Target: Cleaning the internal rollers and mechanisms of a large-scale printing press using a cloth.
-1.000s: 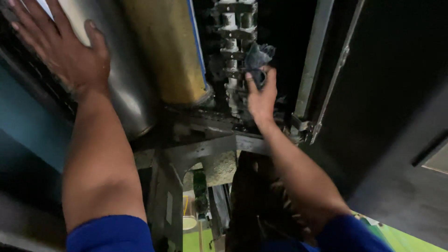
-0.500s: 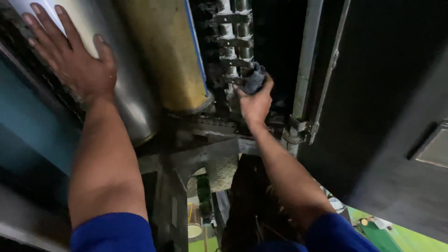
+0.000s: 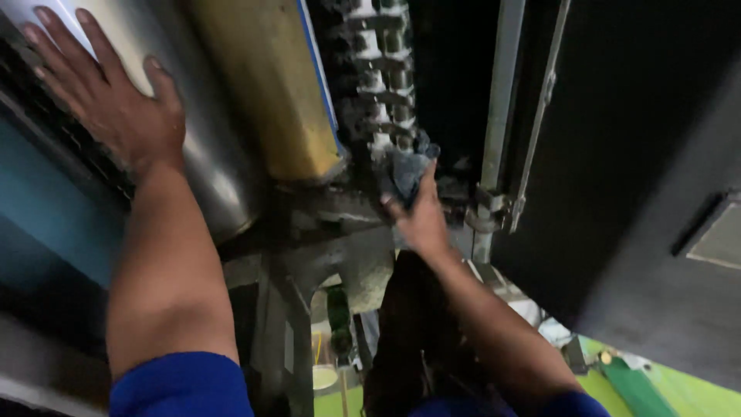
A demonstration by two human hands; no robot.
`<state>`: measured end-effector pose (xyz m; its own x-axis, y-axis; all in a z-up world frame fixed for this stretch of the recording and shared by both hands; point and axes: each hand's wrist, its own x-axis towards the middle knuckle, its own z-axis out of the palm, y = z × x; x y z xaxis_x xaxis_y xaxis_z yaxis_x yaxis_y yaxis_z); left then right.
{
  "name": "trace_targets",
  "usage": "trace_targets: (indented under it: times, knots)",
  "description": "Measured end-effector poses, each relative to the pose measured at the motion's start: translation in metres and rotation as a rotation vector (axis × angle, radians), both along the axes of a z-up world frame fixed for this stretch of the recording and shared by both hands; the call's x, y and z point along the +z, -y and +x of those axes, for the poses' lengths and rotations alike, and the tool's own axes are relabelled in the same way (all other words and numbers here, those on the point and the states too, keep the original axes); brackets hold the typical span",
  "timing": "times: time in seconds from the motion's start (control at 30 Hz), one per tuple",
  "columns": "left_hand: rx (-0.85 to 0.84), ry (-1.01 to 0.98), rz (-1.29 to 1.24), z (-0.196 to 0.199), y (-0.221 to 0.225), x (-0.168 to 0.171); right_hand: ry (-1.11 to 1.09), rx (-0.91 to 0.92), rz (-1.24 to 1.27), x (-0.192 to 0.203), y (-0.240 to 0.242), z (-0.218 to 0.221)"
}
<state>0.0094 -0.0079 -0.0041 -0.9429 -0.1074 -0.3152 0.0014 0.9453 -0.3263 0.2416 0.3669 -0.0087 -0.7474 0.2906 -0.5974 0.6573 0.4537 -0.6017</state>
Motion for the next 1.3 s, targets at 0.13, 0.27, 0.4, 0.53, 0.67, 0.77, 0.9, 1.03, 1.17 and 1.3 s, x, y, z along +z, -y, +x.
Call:
trace_targets:
  times: [0.13, 0.27, 0.4, 0.53, 0.67, 0.77, 0.9, 1.03, 1.17, 1.3]
  knots:
    - [0.031, 0.067, 0.017, -0.003, -0.011, 0.012, -0.177, 0.086, 0.075, -0.029, -0.005, 0.000]
    - [0.097, 0.138, -0.012, -0.014, -0.020, 0.022, 0.171, -0.135, -0.163, -0.046, -0.019, -0.004]
    - [0.113, 0.140, -0.022, -0.010, -0.019, 0.019, 0.201, 0.044, 0.053, 0.015, -0.024, -0.001]
    - [0.106, 0.146, -0.006, -0.005, -0.013, 0.014, -0.282, 0.189, 0.118, 0.064, -0.015, -0.036]
    - [0.114, 0.100, 0.011, -0.008, -0.011, 0.008, -0.274, 0.783, 0.350, 0.024, 0.003, -0.086]
    - [0.091, 0.075, 0.047, 0.000, -0.005, 0.004, -0.206, 1.261, 0.551, -0.001, 0.014, -0.079]
    - [0.063, 0.038, 0.117, -0.001, -0.008, 0.018, -0.299, 1.536, 0.545, -0.023, 0.026, -0.091]
    - [0.103, 0.067, 0.167, -0.005, -0.015, 0.022, -0.011, 1.713, 0.198, -0.041, 0.035, -0.101]
    - [0.042, 0.002, 0.118, 0.006, 0.013, -0.011, -0.372, 1.565, 0.452, -0.025, 0.022, -0.079]
    - [0.013, -0.025, 0.095, 0.008, 0.012, -0.010, -0.255, 1.145, 0.255, -0.005, 0.005, -0.071]
